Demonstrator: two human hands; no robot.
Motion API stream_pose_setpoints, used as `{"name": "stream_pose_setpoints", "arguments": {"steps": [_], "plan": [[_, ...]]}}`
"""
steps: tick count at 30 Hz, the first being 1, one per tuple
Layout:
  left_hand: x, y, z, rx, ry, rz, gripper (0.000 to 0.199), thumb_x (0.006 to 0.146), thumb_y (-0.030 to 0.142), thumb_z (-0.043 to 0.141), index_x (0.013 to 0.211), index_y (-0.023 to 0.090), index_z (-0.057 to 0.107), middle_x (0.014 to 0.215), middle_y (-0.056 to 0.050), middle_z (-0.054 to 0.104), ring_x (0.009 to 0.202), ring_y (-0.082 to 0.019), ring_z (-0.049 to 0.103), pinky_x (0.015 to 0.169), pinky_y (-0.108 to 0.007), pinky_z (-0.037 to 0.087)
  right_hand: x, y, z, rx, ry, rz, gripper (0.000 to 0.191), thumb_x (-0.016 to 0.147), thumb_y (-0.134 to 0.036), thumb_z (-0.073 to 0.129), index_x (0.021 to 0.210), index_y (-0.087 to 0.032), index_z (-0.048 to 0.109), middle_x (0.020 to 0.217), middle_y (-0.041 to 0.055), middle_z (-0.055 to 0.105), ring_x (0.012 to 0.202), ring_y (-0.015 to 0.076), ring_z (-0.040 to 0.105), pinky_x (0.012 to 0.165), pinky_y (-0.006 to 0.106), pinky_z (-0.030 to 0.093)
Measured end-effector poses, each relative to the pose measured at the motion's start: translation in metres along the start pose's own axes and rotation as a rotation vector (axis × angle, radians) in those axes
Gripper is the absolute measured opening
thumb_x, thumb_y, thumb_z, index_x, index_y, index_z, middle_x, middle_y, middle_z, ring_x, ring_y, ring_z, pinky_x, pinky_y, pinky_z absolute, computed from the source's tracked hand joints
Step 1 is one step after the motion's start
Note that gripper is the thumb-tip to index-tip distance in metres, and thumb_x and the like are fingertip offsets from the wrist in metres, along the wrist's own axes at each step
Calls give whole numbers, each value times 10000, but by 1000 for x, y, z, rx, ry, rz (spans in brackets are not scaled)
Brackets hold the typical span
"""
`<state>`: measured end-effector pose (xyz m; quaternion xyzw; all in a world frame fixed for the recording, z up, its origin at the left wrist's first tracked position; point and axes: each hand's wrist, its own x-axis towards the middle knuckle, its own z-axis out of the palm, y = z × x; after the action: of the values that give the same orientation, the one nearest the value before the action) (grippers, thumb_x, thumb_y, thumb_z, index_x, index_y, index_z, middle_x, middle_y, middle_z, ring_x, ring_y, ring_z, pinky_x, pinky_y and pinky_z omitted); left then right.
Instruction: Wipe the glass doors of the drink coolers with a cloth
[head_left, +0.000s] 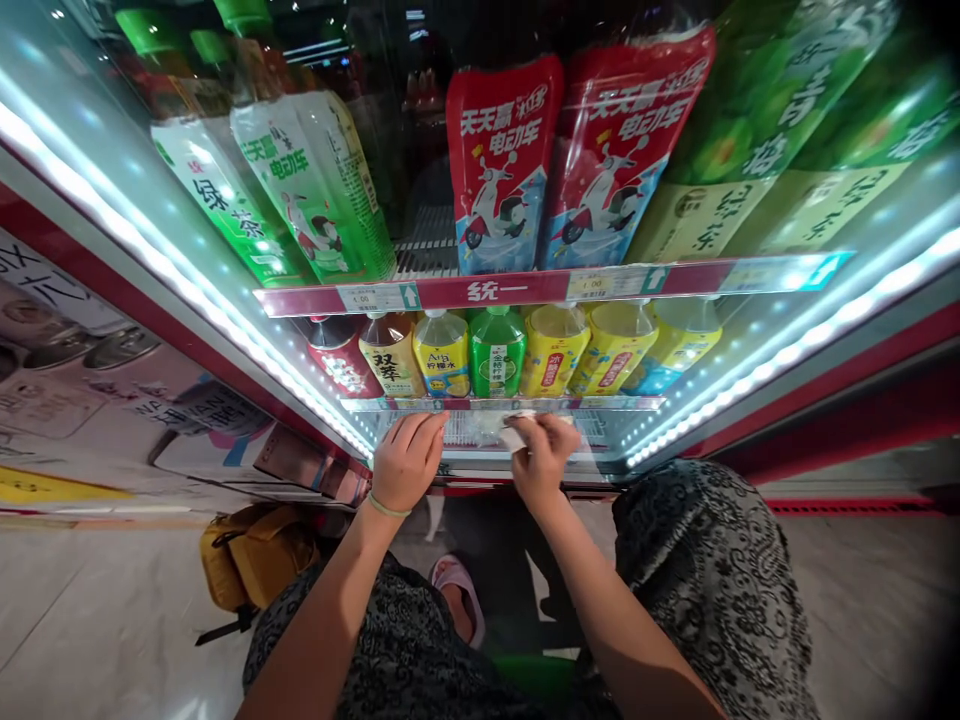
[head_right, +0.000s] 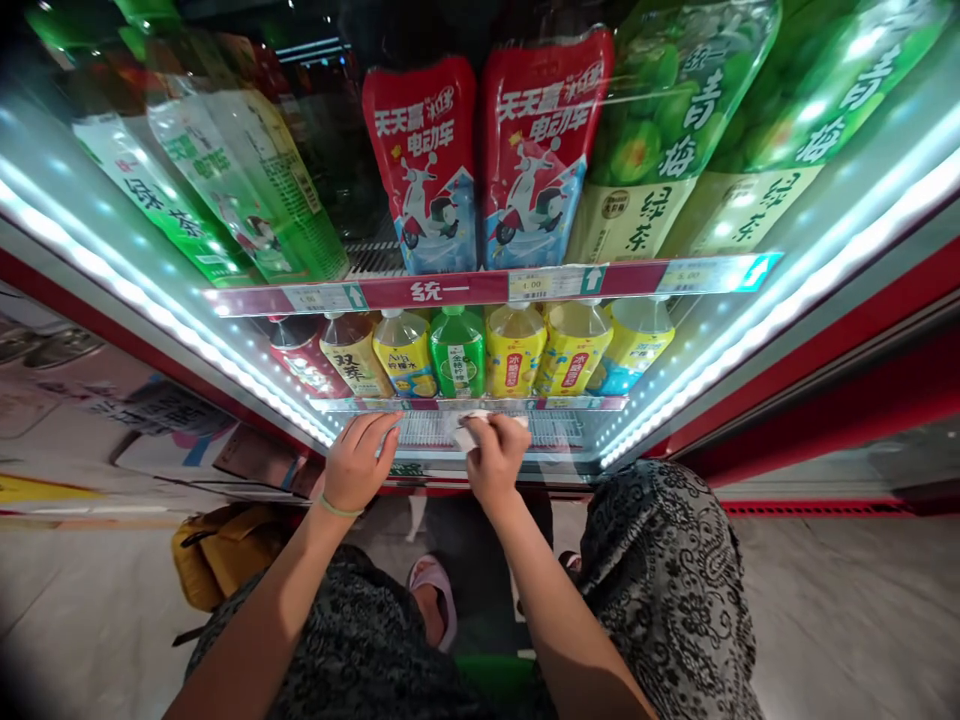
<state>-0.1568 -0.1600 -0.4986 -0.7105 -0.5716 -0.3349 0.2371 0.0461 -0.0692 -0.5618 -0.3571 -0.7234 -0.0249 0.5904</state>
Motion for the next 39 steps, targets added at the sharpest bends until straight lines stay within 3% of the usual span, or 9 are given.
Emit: {"name": "stream_pose_setpoints", "arguments": {"steps": [3, 5, 12, 19, 26, 29, 33, 37, 39], "plan": [[6, 5, 1, -36, -12, 24, 327, 991, 154, 548, 1308, 219, 600, 1040, -85, 731, 967, -221, 704, 882, -367, 588, 13, 20, -21, -9, 174, 179, 367, 794, -52, 552, 1103, -227, 644, 1079, 63, 424, 1007, 221, 509, 849, 371, 480], [11, 13, 4, -68, -40, 53, 322, 994, 159, 541, 1305, 221, 599, 1006, -76, 737, 934, -216, 707, 851, -360, 590, 16, 23, -21, -63, 232, 184, 303, 823, -55, 551, 1049, -228, 655, 1025, 50, 423, 951, 207, 499, 808, 353, 479], [34, 38, 22, -184, -65, 137, 319, 985, 144, 551, 1292, 210, 606, 997, -75, 753, 916, -216, 712, 841, -362, 596, -1, 21, -4, -288, 70, -163, 287, 859, -44, 656, 807, -318, 725, 876, 12, 548, 863, 173, 457, 818, 299, 440], [48, 51, 32, -166, -19, 157, 295, 979, 143, 552, 1255, 208, 635, 974, -58, 756, 870, -198, 711, 812, -328, 581, -11, 33, -30, -210, 90, 200, 419, 822, -19, 424, 1094, -231, 662, 1127, 84, 457, 1099, 238, 480, 932, 426, 483], [45, 54, 43, -79, -30, 128, 276, 989, 185, 546, 1231, 226, 673, 964, -59, 744, 886, -200, 700, 816, -325, 555, -14, 31, -33, -212, -86, -63, 433, 891, -245, 638, 1314, -217, 553, 1240, 132, 424, 1206, 290, 449, 1055, 487, 467], [35, 50, 52, -45, -36, 151, 269, 979, 199, 569, 1206, 258, 699, 960, -59, 731, 877, -201, 682, 814, -335, 538, -8, 44, -43, -202, -66, 13, 335, 911, -238, 634, 1244, -244, 594, 1229, 114, 446, 1192, 275, 483, 1017, 467, 490], [22, 50, 63, 6, -44, 198, 326, 944, 182, 617, 1224, 323, 707, 1024, -54, 736, 917, -207, 662, 808, -350, 504, 6, 49, -50, -159, 140, 192, 326, 945, -152, 537, 1251, -251, 591, 1248, 109, 433, 1200, 260, 512, 992, 469, 516], [15, 56, 67, 101, -65, 199, 373, 934, 173, 638, 1256, 352, 694, 1069, -57, 744, 967, -229, 652, 803, -376, 465, 12, 46, -53, -133, -27, -55, 334, 913, -101, 589, 1171, -309, 632, 1200, 69, 535, 1125, 222, 549, 969, 401, 520], [14, 59, 67, 113, -62, 197, 377, 934, 162, 633, 1260, 343, 693, 1083, -59, 743, 977, -233, 647, 812, -381, 454, 12, 49, -56, -122, 15, 7, 310, 884, -75, 579, 1106, -284, 636, 1170, 65, 543, 1104, 215, 545, 945, 382, 516]]}}
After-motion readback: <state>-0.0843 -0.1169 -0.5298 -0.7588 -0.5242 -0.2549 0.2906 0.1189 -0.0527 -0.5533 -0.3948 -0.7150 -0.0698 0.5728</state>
